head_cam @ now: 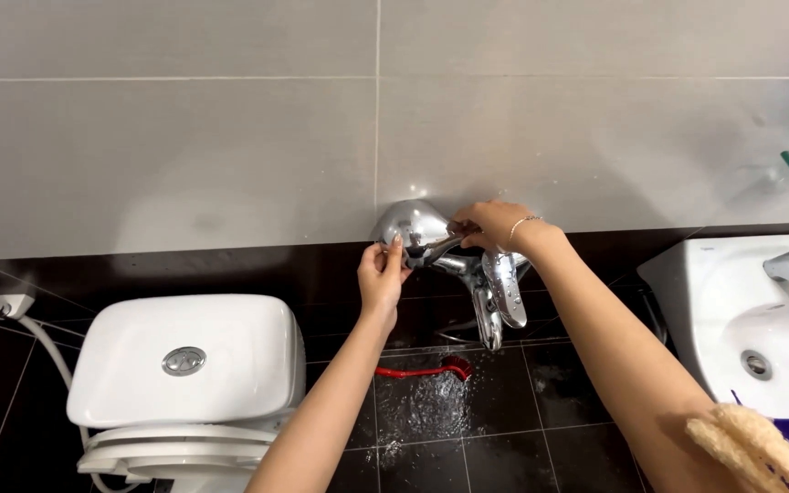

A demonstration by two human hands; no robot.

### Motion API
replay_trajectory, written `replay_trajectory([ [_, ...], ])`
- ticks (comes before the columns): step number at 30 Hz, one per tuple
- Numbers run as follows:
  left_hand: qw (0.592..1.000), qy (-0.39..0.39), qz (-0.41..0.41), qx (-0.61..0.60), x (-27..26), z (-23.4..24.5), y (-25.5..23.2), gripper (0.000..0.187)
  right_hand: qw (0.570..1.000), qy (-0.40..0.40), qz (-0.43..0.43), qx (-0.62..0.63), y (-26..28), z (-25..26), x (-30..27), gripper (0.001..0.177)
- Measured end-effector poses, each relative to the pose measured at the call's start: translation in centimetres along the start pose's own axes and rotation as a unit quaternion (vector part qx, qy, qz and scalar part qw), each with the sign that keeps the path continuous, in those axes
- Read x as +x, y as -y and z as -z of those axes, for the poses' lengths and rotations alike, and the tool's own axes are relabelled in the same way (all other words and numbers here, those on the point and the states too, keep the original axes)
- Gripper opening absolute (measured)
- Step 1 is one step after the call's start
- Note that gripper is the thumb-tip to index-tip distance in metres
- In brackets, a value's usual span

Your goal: The person assembles a spin mop bucket by attaching small white feet to its base, then removes and reattaches a shower head to rinse it. They place the mop handle into the bucket, adjust a red bucket with a traditional mop, and wash their hands at the sink.

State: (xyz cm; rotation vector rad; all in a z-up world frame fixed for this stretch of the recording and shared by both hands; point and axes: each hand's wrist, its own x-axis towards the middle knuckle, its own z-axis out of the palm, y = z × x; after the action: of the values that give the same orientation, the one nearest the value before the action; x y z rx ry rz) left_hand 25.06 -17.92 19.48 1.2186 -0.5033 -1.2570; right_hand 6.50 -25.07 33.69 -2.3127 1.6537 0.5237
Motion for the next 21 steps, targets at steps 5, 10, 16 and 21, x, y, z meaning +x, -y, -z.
replay_trajectory([
  [5,0.999,-0.004,0.03,-0.013,0.2,0.4,1.2,0.048,0.999,-0.016,-0.014,0.039,-1.2,-1.6,2.6,0.05],
  [10,0.998,0.008,0.057,-0.036,1.2,0.2,3.7,0.047,0.998,-0.021,-0.036,0.046,-2.0,-3.3,3.8,0.046],
  [16,0.997,-0.015,0.075,-0.001,-1.1,0.1,1.7,0.062,0.994,-0.056,-0.008,0.088,-1.7,-4.0,3.5,0.033],
  [21,0.981,-0.111,-0.007,0.156,0.8,1.6,5.0,0.057,0.985,-0.121,-0.008,0.121,-1.0,-3.7,2.4,0.04],
])
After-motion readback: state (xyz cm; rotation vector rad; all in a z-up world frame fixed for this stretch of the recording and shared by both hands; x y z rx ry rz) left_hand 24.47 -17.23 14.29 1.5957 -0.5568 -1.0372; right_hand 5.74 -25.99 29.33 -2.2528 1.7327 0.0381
